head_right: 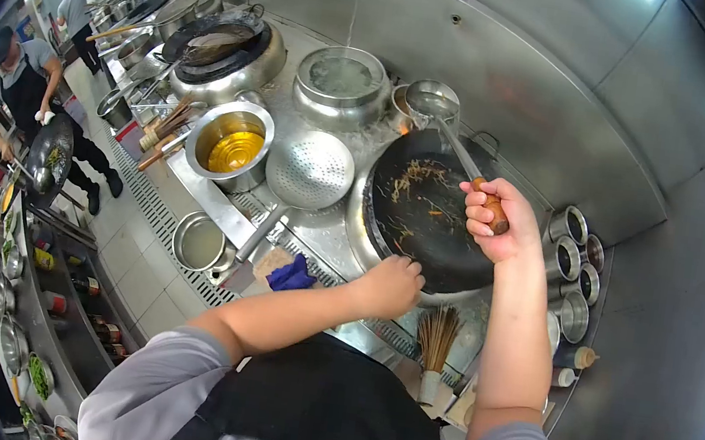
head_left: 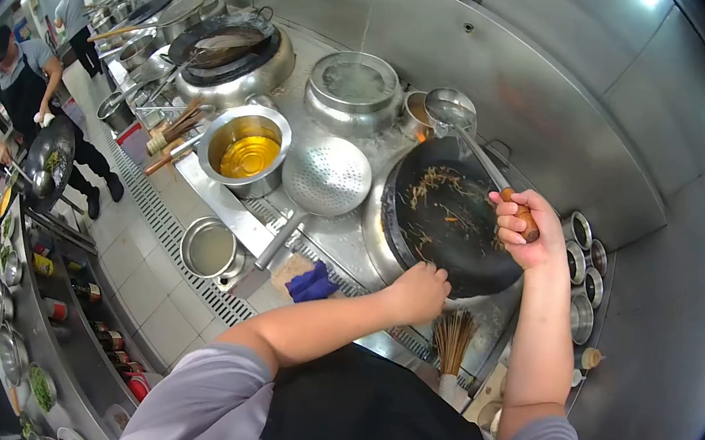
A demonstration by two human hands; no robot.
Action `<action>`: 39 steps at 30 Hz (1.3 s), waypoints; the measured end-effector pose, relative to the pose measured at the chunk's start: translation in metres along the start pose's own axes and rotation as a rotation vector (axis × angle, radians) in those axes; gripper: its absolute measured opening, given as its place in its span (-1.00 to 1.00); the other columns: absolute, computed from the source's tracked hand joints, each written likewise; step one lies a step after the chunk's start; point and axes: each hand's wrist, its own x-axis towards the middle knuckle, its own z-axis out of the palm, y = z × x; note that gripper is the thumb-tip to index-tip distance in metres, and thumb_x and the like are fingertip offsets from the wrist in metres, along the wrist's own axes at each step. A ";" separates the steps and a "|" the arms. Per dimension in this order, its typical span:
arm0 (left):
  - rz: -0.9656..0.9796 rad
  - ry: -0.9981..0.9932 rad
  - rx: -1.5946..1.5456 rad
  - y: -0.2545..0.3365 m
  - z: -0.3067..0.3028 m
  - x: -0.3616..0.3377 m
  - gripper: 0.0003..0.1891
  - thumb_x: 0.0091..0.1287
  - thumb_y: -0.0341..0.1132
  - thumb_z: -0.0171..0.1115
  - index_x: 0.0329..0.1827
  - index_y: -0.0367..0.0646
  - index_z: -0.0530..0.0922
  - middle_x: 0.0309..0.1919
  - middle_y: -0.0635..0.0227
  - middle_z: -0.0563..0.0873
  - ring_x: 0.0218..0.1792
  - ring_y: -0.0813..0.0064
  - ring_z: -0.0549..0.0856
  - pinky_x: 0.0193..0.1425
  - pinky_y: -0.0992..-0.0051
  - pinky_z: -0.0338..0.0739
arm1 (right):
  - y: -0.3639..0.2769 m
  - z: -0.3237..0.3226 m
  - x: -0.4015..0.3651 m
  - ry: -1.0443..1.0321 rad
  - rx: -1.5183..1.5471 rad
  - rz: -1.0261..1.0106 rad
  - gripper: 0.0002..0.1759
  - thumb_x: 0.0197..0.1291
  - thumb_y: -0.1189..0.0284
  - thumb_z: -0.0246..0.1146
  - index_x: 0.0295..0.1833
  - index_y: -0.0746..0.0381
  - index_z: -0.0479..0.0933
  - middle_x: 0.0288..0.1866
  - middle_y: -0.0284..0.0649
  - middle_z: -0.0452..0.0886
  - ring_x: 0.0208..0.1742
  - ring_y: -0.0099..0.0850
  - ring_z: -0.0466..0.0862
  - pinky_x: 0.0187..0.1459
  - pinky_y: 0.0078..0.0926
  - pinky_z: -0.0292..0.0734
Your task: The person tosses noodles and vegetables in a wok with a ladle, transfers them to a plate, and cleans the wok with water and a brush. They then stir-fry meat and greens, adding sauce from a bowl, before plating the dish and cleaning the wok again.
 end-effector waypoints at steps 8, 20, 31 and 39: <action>-0.076 0.031 -0.062 0.015 0.036 0.008 -0.65 0.29 -0.05 0.12 -0.33 -0.19 0.60 -0.30 0.18 0.66 -0.15 0.19 0.62 0.01 0.26 0.42 | 0.000 -0.045 -0.049 0.406 -0.622 -0.081 -0.88 0.12 0.48 0.10 -0.31 0.34 0.41 -0.60 -0.35 0.43 -0.76 -0.59 0.33 -0.77 -0.63 0.14; -0.081 0.408 -0.207 0.004 -0.011 -0.062 -0.67 0.21 -0.22 0.23 -0.03 -0.18 0.49 -0.13 0.17 0.52 -0.13 0.20 0.55 0.00 0.25 0.39 | 0.003 0.010 0.093 0.377 -1.110 -0.460 -0.68 0.09 0.53 0.10 0.00 0.34 0.44 -0.57 -0.33 0.46 -0.73 -0.59 0.40 -0.73 -0.59 0.27; -1.013 0.104 -0.277 -0.006 -0.027 -0.309 -0.69 0.27 -0.16 0.17 -0.04 -0.17 0.52 -0.08 0.18 0.57 -0.09 0.11 0.62 0.01 0.21 0.51 | 0.027 0.036 0.358 0.301 -0.832 -0.050 -0.83 0.06 0.49 0.14 -0.53 0.12 0.32 -0.71 -0.42 0.35 -0.75 -0.64 0.34 -0.75 -0.66 0.15; -1.305 0.079 -0.361 0.004 -0.039 -0.347 -0.69 0.28 -0.15 0.16 -0.06 -0.17 0.54 -0.09 0.16 0.63 -0.08 0.09 0.64 0.01 0.20 0.53 | -0.015 0.015 0.300 -0.163 0.093 0.138 -0.51 0.21 0.51 0.12 0.13 0.66 0.22 -0.40 -0.32 0.42 -0.65 -0.64 0.30 -0.70 -0.69 0.16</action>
